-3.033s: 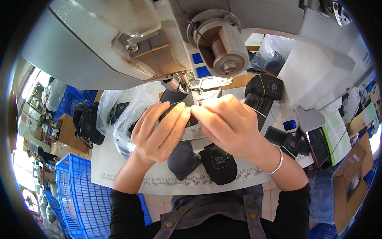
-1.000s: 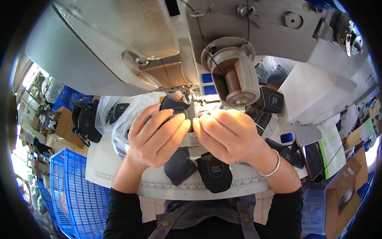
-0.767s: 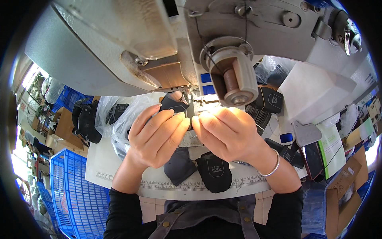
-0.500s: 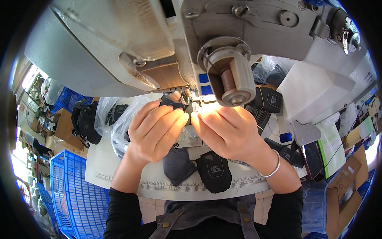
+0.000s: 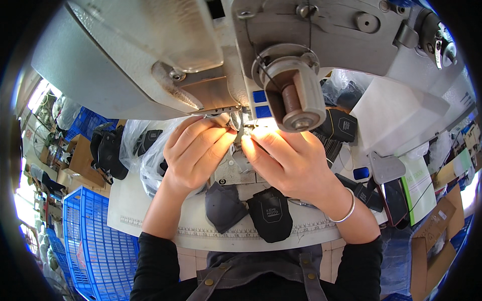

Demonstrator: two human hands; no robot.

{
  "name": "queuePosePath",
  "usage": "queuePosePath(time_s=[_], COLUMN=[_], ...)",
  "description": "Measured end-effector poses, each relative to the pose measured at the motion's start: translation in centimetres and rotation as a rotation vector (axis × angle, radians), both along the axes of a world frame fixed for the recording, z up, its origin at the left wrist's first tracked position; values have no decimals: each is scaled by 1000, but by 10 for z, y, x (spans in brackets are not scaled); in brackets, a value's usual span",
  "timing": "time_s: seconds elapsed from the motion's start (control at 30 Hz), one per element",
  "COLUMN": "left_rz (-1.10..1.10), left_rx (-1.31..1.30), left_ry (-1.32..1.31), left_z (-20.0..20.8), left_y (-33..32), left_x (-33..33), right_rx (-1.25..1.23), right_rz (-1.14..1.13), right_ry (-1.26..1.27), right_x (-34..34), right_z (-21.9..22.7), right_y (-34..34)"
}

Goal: Operating a specialized industrial sewing machine to align and stitch leather panels for shoes, then trimming excess thread with clippers.

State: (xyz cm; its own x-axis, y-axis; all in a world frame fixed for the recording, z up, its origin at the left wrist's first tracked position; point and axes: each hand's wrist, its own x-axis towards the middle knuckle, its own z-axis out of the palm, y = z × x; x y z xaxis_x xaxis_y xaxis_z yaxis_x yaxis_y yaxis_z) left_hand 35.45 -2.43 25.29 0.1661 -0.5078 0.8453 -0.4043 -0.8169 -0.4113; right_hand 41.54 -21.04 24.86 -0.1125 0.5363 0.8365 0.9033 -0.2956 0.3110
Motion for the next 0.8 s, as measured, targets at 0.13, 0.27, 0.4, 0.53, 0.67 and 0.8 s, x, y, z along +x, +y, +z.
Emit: queuePosePath(time_s=[0.13,0.27,0.4,0.53,0.67,0.8], left_rz=[-15,-36,-51,-40,-50,-22], left_rx=[-21,-40,-83,-83,-91,-85], left_ry=[-29,-63,-47,-49,-42,-34], left_z=[-1,-3,-4,-3,-2,-5], left_y=[2,2,1,-1,-2,2], left_x=[7,10,11,10,12,10], right_rx=[6,3,-9,-18,-91,-173], right_rz=[-14,-12,-31,-46,-28,19], right_ry=[6,26,28,37,178,301], right_x=[-1,-1,-2,-4,-15,-24], right_z=[2,3,2,3,15,17], right_y=[1,2,2,0,-15,-48])
